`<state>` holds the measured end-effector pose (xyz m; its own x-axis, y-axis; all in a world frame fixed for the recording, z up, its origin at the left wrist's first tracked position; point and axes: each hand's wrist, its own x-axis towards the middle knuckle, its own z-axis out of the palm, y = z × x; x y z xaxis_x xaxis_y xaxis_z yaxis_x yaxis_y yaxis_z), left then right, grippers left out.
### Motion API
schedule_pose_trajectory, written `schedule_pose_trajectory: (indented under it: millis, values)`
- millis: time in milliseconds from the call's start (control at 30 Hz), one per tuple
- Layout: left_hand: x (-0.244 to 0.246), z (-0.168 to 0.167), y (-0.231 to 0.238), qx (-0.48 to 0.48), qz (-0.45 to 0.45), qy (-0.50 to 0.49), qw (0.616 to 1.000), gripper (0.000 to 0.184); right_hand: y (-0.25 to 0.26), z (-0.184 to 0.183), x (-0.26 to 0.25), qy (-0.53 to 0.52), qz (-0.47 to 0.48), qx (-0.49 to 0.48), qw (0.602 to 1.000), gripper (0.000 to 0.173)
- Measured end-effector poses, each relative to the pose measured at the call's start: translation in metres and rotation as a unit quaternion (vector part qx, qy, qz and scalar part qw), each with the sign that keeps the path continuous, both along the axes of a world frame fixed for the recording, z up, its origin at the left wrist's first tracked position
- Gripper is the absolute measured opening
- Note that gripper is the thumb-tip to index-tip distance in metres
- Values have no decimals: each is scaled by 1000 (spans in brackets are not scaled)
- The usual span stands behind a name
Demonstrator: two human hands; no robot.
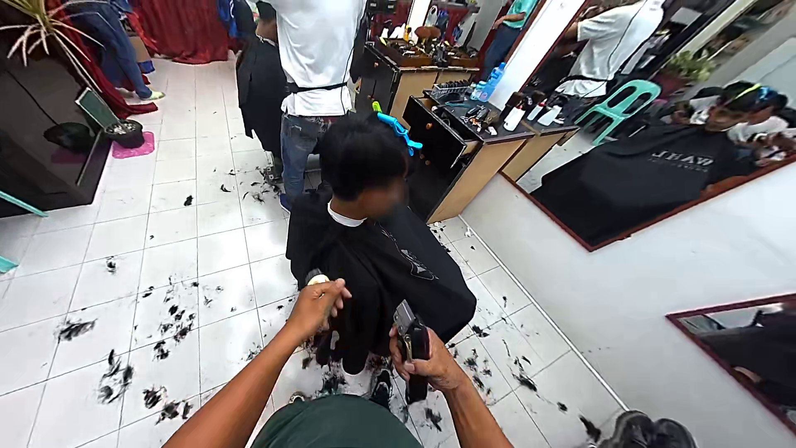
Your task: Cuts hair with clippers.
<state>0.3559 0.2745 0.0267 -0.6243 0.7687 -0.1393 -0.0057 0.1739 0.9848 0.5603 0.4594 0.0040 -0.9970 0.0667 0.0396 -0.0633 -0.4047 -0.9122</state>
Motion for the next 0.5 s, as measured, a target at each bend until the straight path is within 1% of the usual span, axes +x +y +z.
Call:
schedule_pose_trajectory:
  millis: [33,67,133,200,267,333,400,467,500]
  values:
    - [1,-2,-11,17,-14,-44,999,52,-15,3,-6,-8,-50,45,998,56]
    - [4,-4,-19,26,-43,-80,996,58,-30,5,-13,-4,-77,75,994,59]
    - [9,-8,-29,28,-99,-108,989,62,-59,11,-30,23,-85,100,991,69]
    - [14,-9,-35,40,-110,-120,986,59,-81,17,-41,28,-64,116,991,76]
    - [15,-11,-42,29,-103,-104,989,52,-98,24,-45,-17,-72,182,981,76]
    - [11,-14,-49,25,-116,-90,989,43,-105,27,-45,-44,-81,217,972,73]
    - [3,-18,-54,38,-110,-112,987,34,-105,22,-44,-62,-118,196,972,71]
    - [-9,-21,-58,39,-64,-120,990,23,-105,18,-47,-106,-194,140,965,63]
    - [-18,-18,-59,32,-32,-97,994,20,-103,20,-50,-136,-227,106,959,62]
